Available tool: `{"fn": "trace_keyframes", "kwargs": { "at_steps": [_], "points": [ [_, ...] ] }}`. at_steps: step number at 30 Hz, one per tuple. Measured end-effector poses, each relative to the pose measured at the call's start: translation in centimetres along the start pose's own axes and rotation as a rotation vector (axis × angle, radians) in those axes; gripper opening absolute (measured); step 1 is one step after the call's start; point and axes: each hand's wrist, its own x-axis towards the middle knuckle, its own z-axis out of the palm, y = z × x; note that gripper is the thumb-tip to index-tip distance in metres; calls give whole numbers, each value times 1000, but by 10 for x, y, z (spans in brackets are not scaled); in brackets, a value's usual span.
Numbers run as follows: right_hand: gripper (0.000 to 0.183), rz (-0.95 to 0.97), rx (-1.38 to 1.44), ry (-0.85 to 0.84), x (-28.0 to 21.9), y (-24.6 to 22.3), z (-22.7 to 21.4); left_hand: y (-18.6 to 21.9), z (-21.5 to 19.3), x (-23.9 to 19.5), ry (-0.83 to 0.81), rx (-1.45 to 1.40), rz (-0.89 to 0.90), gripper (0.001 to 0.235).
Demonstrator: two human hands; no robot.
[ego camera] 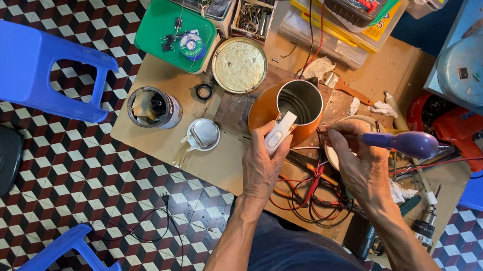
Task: The person assembles an orange electric kettle by attaching a white plastic handle to the kettle body. They use a cordless drill to drive screws into the handle and kettle, and a screwdriver to tighten additional screws. The person repeatedly positions and secures the handle throughout the clip.
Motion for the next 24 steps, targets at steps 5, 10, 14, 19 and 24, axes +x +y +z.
{"fn": "trace_keyframes", "kwargs": {
  "at_steps": [5,10,14,19,24],
  "points": [
    [13,-100,-148,14,10,-23,-3,-2,2,0,15,13,-29,45],
    [15,12,-76,46,8,-25,-5,0,4,1,5,-45,-50,46],
    [17,155,-54,32,1,-6,-8,3,12,1,9,-43,-38,47],
    [21,366,86,-57,-10,33,-15,7,19,1,-28,-71,-85,50],
    [19,654,53,-170,-14,83,-14,10,17,-1,-80,-173,-187,53]
  ]
}}
